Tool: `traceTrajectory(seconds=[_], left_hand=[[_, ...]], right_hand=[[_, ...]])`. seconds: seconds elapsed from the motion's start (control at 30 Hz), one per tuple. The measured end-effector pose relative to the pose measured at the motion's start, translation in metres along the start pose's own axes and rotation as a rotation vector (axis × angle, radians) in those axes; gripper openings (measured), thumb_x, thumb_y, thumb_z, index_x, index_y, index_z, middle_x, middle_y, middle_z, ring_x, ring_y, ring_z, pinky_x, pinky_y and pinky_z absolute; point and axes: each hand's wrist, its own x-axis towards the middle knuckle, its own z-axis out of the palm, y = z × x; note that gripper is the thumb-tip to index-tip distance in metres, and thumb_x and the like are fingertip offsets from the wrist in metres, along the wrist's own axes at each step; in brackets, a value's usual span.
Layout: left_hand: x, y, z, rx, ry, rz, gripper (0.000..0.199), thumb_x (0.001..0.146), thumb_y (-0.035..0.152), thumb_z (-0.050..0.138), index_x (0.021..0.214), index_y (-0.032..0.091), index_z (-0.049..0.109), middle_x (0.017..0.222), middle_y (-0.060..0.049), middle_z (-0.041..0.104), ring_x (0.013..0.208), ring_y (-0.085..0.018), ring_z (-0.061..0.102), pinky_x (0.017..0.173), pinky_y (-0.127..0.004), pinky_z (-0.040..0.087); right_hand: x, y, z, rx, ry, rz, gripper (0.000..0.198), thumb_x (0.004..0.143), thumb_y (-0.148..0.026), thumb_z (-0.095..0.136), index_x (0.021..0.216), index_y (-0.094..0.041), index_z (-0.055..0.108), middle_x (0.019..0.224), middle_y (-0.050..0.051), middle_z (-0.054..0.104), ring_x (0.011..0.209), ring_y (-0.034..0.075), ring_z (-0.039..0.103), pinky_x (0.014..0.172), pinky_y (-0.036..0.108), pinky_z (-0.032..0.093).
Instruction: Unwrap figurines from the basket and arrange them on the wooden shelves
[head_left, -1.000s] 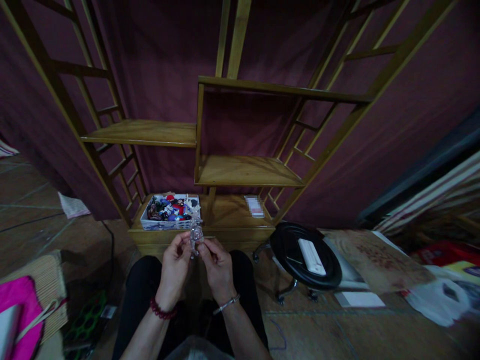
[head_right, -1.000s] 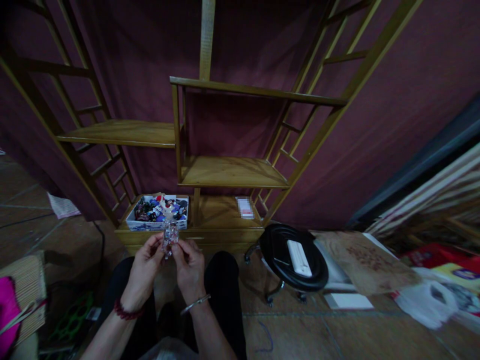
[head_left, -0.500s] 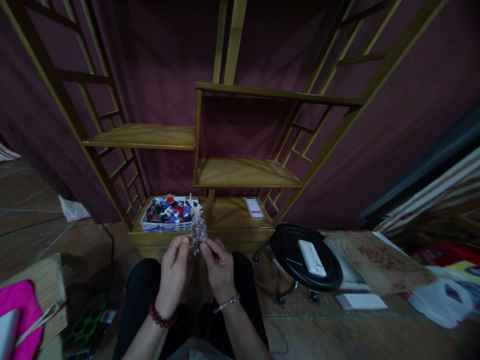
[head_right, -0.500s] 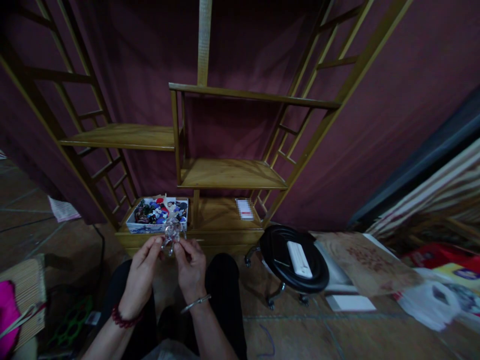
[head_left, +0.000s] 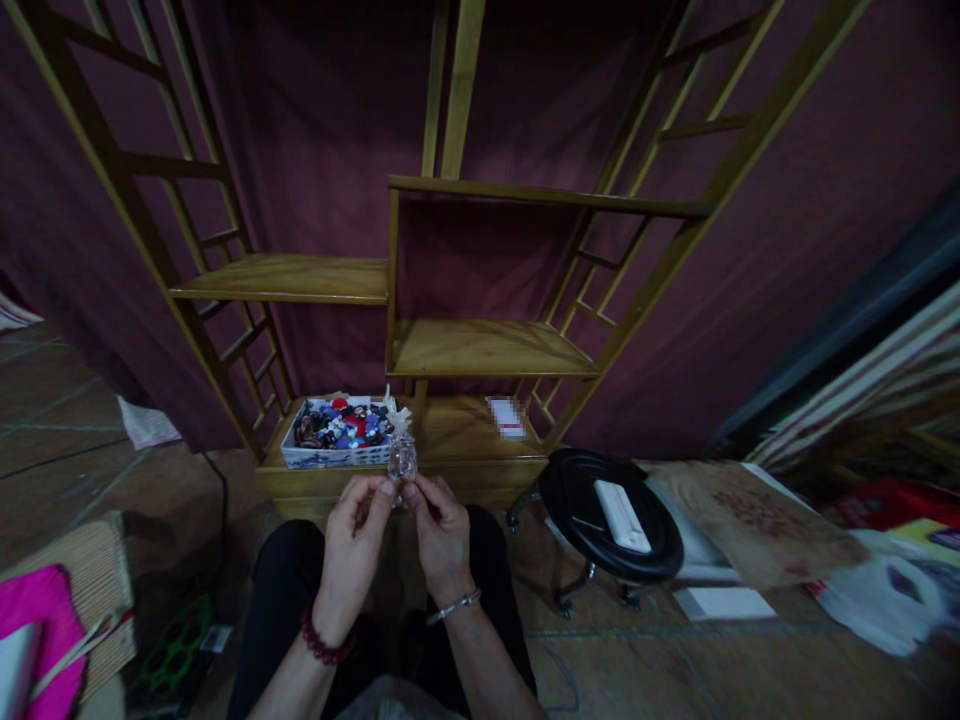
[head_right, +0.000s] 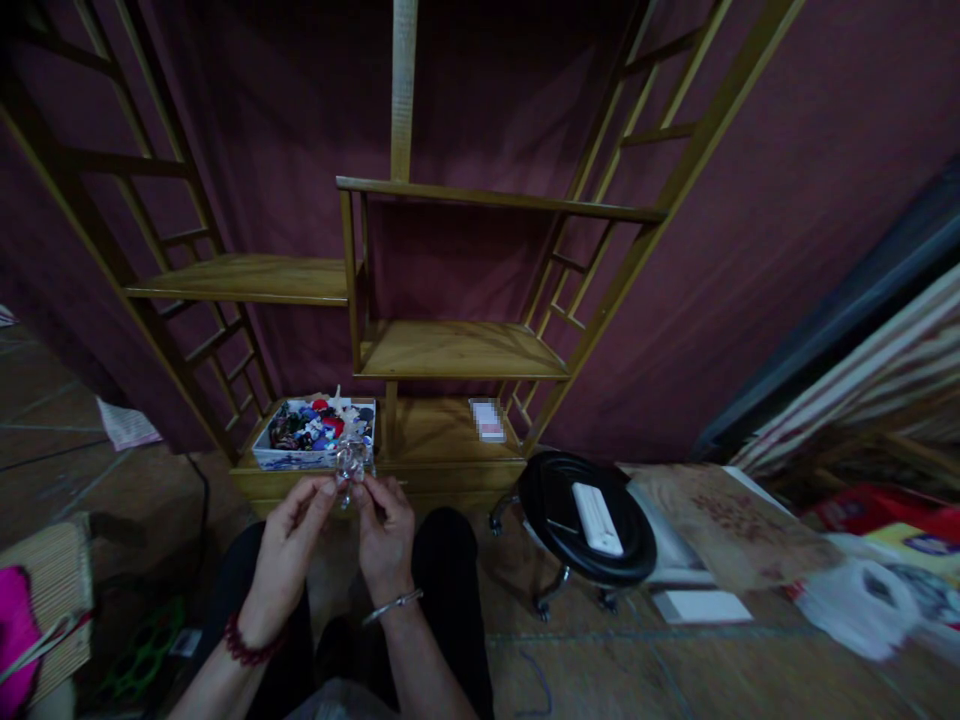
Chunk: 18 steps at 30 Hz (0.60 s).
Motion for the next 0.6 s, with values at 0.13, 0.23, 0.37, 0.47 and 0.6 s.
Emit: traceTrajectory(seconds=[0.13, 0.23, 0.37, 0.47, 0.6], left_hand=[[-0.002, -0.001, 0.001, 0.005, -0.022, -0.013, 0.026, 0.070, 0.042, 0.057, 0.073, 0.017, 0.061, 0.073, -0.002, 0.059, 0.068, -0.014, 0.052, 0.063, -0.022, 0.040], [-0.004, 0.001, 0.001, -0.003, -0.038, -0.017, 0.025, 0.071, 0.041, 0.056, 0.075, 0.017, 0.061, 0.070, -0.001, 0.058, 0.067, -0.014, 0.051, 0.062, -0.021, 0.039], [-0.007, 0.008, 0.001, -0.011, -0.051, -0.001, 0.025, 0.072, 0.040, 0.055, 0.076, 0.016, 0.062, 0.069, -0.001, 0.058, 0.067, -0.014, 0.051, 0.063, -0.021, 0.040], [-0.009, 0.011, 0.000, -0.026, -0.052, 0.009, 0.025, 0.072, 0.039, 0.055, 0.076, 0.016, 0.062, 0.070, -0.001, 0.059, 0.068, -0.014, 0.053, 0.064, -0.022, 0.041], [-0.011, 0.013, -0.001, -0.023, -0.052, 0.032, 0.024, 0.073, 0.039, 0.055, 0.077, 0.016, 0.063, 0.069, -0.001, 0.060, 0.068, -0.014, 0.053, 0.064, -0.022, 0.041]], right_hand=[[-0.001, -0.002, -0.001, 0.000, -0.004, 0.007, 0.019, 0.078, -0.030, 0.053, 0.088, -0.024, 0.069, 0.073, 0.002, 0.061, 0.069, 0.014, 0.053, 0.062, 0.025, 0.045], [-0.002, -0.006, -0.003, -0.009, -0.001, 0.005, 0.019, 0.078, -0.029, 0.054, 0.088, -0.024, 0.069, 0.076, 0.003, 0.062, 0.072, 0.015, 0.054, 0.064, 0.026, 0.044], [-0.003, -0.011, -0.004, -0.016, -0.010, 0.001, 0.020, 0.079, -0.029, 0.053, 0.090, -0.024, 0.068, 0.076, 0.003, 0.062, 0.073, 0.015, 0.054, 0.065, 0.026, 0.044], [-0.005, -0.014, -0.005, -0.005, -0.017, -0.004, 0.020, 0.079, -0.028, 0.052, 0.090, -0.024, 0.068, 0.074, 0.002, 0.060, 0.072, 0.015, 0.054, 0.064, 0.026, 0.044], [-0.006, -0.019, -0.006, 0.005, -0.011, -0.021, 0.019, 0.079, -0.028, 0.053, 0.088, -0.024, 0.069, 0.074, 0.003, 0.061, 0.069, 0.014, 0.054, 0.061, 0.025, 0.045]])
